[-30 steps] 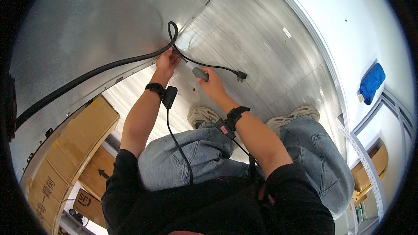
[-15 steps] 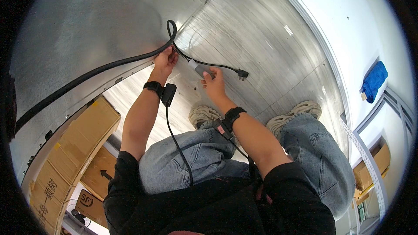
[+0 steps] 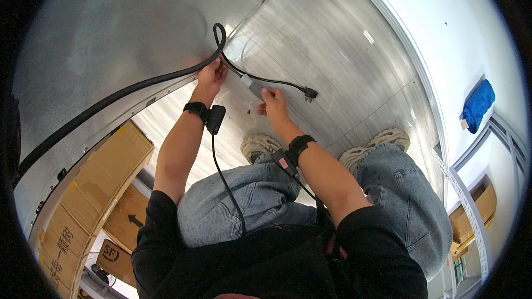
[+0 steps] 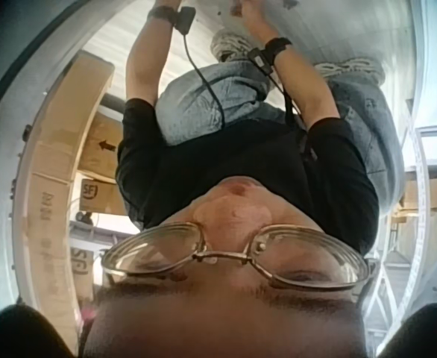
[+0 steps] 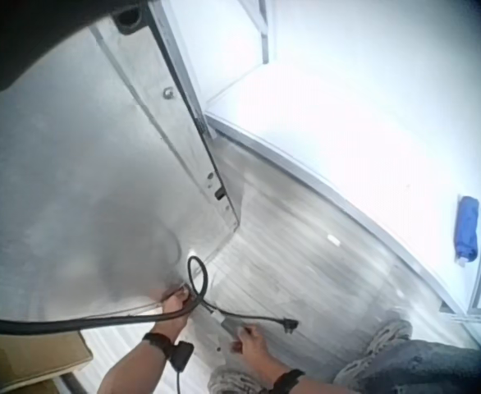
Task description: The person uses a screwdriver to attach a black electronic device to a white shelf, then wipes the device with a blue cloth.
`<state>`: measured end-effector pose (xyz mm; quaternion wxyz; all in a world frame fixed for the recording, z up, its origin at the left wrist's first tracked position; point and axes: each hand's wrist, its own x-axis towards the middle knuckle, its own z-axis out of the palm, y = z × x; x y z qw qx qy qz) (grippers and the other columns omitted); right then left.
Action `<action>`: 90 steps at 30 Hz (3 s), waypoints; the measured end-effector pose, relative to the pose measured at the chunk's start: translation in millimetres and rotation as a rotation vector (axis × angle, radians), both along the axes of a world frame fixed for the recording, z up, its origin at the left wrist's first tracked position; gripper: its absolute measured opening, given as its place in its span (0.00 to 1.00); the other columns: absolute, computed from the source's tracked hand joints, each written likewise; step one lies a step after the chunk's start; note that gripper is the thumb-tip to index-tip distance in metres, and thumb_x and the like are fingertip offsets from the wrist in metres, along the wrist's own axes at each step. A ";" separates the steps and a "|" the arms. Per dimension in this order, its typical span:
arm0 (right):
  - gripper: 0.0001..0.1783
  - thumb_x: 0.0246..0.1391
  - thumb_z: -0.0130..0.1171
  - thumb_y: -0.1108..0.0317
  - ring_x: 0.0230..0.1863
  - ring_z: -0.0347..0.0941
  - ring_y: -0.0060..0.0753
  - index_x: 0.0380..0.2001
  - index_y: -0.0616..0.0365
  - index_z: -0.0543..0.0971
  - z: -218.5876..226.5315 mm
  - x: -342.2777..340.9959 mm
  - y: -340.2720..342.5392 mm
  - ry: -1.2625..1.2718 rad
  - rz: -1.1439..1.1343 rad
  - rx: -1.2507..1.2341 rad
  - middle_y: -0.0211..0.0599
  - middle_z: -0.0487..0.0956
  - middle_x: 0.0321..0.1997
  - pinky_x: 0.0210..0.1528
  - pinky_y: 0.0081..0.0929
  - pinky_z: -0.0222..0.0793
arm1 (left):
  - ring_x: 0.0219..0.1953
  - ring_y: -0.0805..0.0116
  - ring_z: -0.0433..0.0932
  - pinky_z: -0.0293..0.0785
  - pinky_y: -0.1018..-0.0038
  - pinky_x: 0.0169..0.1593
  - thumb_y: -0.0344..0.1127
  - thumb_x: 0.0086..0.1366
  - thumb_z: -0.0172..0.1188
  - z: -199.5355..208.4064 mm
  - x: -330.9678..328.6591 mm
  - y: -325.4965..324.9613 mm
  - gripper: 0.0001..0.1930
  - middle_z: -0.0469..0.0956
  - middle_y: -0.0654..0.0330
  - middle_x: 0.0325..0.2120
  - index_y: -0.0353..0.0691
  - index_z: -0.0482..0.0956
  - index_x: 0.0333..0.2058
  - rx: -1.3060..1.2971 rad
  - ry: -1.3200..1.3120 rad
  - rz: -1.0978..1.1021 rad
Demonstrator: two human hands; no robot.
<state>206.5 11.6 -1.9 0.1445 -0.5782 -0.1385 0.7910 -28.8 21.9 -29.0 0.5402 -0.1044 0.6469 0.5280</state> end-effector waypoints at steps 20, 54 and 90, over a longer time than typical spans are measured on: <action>0.17 0.63 0.51 0.60 0.24 0.72 0.29 0.44 0.63 0.65 31.5 -8.1 13.7 -0.147 0.280 0.174 0.40 0.72 0.36 0.26 0.30 0.72 | 0.26 0.75 0.75 0.72 0.76 0.32 0.33 0.65 0.54 -2.7 1.3 3.8 0.04 0.78 0.70 0.25 0.49 0.78 0.32 -0.072 0.011 0.056; 0.26 0.61 0.53 0.59 0.18 0.70 0.31 0.53 0.66 0.60 7.4 -15.6 -6.5 -0.184 0.046 0.074 0.46 0.73 0.35 0.21 0.32 0.73 | 0.30 0.72 0.75 0.73 0.72 0.35 0.29 0.65 0.54 7.8 5.5 3.7 0.05 0.76 0.68 0.29 0.47 0.76 0.36 -0.070 0.042 0.027; 0.30 0.60 0.56 0.52 0.24 0.68 0.27 0.55 0.60 0.61 15.3 1.7 8.8 0.036 0.165 -0.155 0.38 0.70 0.36 0.33 0.35 0.74 | 0.27 0.75 0.76 0.72 0.75 0.32 0.33 0.65 0.55 13.1 8.3 2.5 0.03 0.79 0.69 0.26 0.48 0.78 0.33 -0.101 0.088 0.023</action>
